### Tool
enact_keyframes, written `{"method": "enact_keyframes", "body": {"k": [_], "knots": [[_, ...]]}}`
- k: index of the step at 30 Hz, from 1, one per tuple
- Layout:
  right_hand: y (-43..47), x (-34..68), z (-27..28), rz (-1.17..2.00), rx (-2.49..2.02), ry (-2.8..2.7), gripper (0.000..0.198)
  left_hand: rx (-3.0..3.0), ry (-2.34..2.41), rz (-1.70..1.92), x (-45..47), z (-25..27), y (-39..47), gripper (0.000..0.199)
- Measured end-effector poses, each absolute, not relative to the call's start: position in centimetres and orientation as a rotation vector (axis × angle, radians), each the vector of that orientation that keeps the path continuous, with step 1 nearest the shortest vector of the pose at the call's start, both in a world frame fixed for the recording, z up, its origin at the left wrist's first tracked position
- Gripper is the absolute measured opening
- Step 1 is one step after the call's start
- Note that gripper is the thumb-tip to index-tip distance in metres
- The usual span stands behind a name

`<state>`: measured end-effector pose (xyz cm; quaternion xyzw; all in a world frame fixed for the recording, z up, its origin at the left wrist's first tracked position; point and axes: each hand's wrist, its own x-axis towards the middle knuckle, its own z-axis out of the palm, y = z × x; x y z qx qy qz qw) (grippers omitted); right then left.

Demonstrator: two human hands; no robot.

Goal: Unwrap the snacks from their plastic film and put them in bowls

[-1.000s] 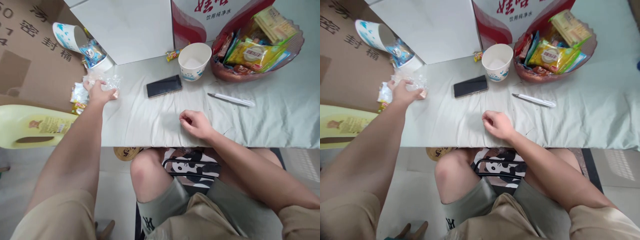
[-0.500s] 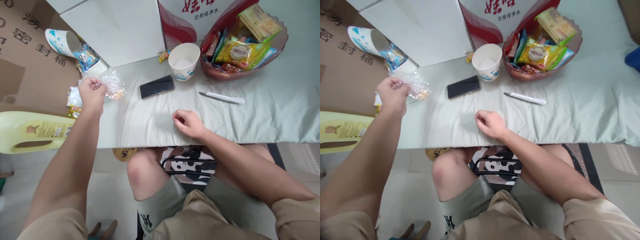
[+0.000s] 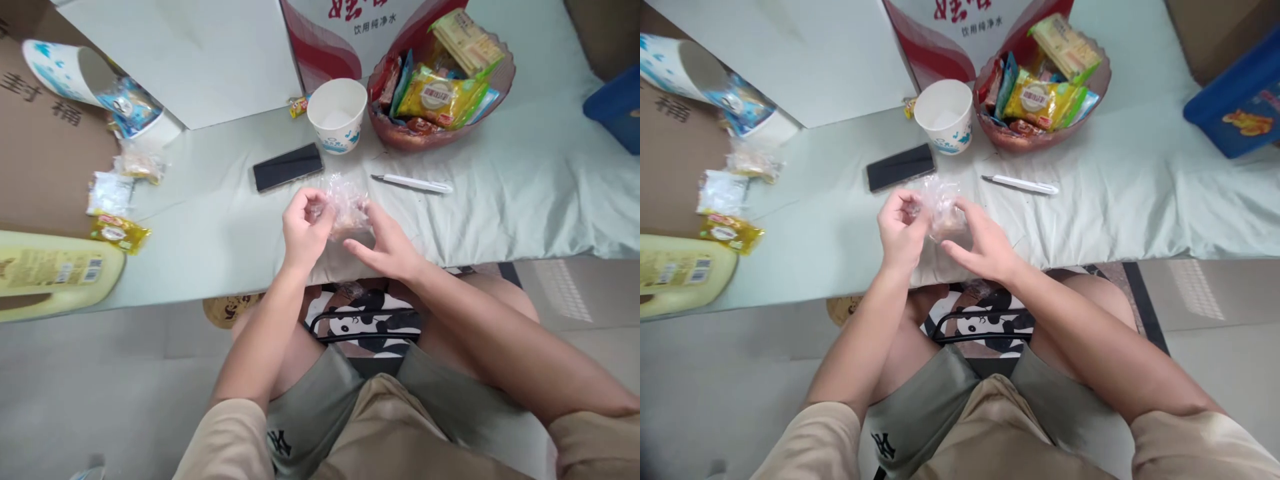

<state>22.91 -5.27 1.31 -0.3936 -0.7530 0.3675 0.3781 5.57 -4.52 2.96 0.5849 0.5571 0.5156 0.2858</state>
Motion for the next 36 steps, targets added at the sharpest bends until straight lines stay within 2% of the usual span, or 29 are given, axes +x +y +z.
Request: {"method": "enact_keyframes", "body": {"k": [2, 6, 10, 14, 20, 24, 27, 28, 30, 32, 36], "knots": [[-5.3, 23.7, 1.1, 0.897, -1.060, -1.922, 0.054, 1.648, 1.359, 1.284, 5.4, 2.3, -5.1, 0.022], [-4.8, 24.4, 1.0, 0.724, -1.215, -1.835, 0.035, 1.656, 1.191, 1.220, 3.5, 1.4, -5.2, 0.034], [-4.8, 23.9, 1.8, 0.682, -1.331, -1.798, 0.019, 1.602, 1.407, 1.368, 1.5, 0.4, -4.0, 0.035], [-5.1, 23.3, 2.6, 0.780, -1.326, -1.871, 0.015, 1.622, 1.453, 1.299, 0.8, -0.8, -2.8, 0.043], [-5.0, 23.5, 2.4, 0.959, -0.949, -2.145, 0.019, 1.652, 1.283, 1.102, 1.3, -2.6, -1.9, 0.080], [-5.5, 23.9, 1.5, 1.015, -0.995, -2.096, 0.014, 1.658, 1.244, 1.147, 1.5, -1.5, -2.1, 0.060], [-5.7, 24.0, 1.0, 1.017, -1.054, -1.988, 0.041, 1.736, 1.197, 1.125, 1.6, -0.2, -2.6, 0.043], [-5.7, 24.0, 1.0, 1.006, -1.040, -1.979, 0.042, 1.781, 1.182, 1.094, 1.7, 0.1, -2.8, 0.038], [-5.6, 24.1, 0.9, 0.952, -0.995, -1.984, 0.027, 1.894, 1.144, 1.011, 1.6, 0.5, -3.0, 0.029], [-5.4, 24.1, 1.0, 0.853, -0.981, -1.969, 0.014, 1.998, 1.075, 0.947, 1.5, 0.7, -3.1, 0.032], [-5.1, 24.0, 1.0, 0.733, -1.030, -1.865, 0.017, 2.044, 0.941, 0.889, 1.3, 0.3, -3.0, 0.062]]}}
